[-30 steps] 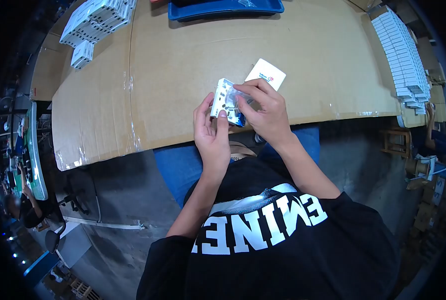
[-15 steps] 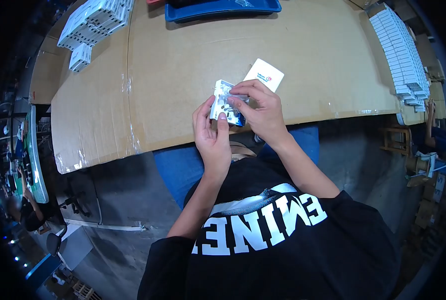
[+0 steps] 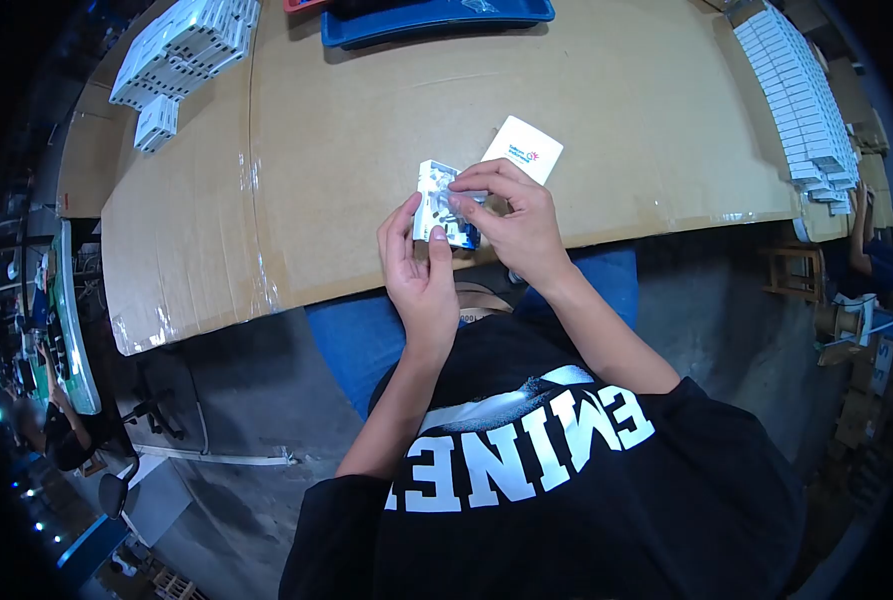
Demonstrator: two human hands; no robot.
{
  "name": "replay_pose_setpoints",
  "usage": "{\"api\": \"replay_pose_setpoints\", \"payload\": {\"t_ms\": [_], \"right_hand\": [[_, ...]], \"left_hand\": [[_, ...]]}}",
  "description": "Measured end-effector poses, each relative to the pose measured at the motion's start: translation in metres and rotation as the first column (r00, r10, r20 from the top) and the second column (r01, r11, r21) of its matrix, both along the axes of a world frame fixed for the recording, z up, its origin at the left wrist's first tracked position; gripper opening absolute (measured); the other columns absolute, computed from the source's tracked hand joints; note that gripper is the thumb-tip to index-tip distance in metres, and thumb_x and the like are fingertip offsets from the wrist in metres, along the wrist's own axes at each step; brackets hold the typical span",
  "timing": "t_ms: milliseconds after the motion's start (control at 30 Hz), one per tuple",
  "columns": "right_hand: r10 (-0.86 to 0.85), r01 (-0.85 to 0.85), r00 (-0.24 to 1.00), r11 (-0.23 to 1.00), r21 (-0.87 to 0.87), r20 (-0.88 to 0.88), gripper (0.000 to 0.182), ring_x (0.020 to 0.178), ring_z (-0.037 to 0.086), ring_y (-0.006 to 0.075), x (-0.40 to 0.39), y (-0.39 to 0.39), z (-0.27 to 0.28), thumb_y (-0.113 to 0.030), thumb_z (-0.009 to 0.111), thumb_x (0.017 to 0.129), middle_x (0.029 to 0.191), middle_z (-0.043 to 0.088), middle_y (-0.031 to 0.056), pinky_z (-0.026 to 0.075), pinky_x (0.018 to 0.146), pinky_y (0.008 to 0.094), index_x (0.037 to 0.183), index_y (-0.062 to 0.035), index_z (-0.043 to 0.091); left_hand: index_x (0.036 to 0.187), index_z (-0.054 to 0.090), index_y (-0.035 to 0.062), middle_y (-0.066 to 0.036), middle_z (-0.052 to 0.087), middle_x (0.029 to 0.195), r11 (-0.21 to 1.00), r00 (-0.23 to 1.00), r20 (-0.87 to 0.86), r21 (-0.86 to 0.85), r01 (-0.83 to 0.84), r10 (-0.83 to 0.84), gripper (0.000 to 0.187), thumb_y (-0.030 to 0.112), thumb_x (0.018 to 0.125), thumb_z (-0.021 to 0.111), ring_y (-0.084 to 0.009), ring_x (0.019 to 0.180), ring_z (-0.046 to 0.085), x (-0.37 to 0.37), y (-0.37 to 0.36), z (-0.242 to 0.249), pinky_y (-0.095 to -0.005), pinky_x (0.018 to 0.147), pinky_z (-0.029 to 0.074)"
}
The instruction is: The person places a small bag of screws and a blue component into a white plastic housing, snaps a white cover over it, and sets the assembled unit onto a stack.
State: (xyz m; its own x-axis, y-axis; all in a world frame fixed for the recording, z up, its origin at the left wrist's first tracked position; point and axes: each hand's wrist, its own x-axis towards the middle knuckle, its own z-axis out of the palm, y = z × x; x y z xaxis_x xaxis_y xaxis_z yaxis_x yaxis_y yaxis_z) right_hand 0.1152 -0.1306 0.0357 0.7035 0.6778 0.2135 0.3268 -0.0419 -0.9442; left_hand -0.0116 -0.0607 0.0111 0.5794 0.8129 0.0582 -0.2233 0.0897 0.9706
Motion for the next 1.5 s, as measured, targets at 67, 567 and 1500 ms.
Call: {"api": "replay_pose_setpoints", "payload": {"t_ms": [67,567,1500], "right_hand": [[-0.012,0.012,1.0,1.0,-0.007,-0.005,0.016,0.102,0.068,0.0166,0.001,0.001,-0.006,-0.001,0.078,0.088,0.107,0.072,0.0078,0.053,0.089,0.0299,0.104,-0.0004,0.078],[0.039,-0.02,0.95,0.998,-0.062,0.309,0.017,0.104,0.063,0.0223,0.007,-0.003,-0.008,-0.01,0.079,0.086,0.109,0.069,0.0051,0.049,0.09,0.0362,0.103,-0.0068,0.08],[0.193,-0.14,0.839,0.98,-0.141,0.508,0.016,0.094,0.061,0.0247,0.003,-0.008,-0.007,-0.005,0.08,0.079,0.096,0.067,0.003,0.046,0.088,0.0387,0.094,-0.0079,0.076]], "left_hand": [[0.143,0.05,-0.0066,-0.013,0.045,0.142,1.0,1.0,0.008,0.006,0.005,-0.005,0.04,-0.001,0.104,0.058,-0.0218,0.135,0.051,-0.001,0.0,0.003,-0.0315,0.11,0.045],[0.15,0.04,-0.0022,-0.016,0.053,0.14,0.975,0.999,0.039,-0.222,0.027,-0.019,0.049,0.0,0.104,0.056,-0.0196,0.122,0.061,0.001,0.004,0.007,-0.0303,0.096,0.058],[0.139,0.053,-0.0057,-0.009,0.068,0.107,0.986,0.992,-0.121,-0.166,0.011,-0.031,0.034,0.0,0.105,0.053,-0.0091,0.093,0.065,-0.002,0.019,-0.002,-0.0242,0.081,0.054]]}}
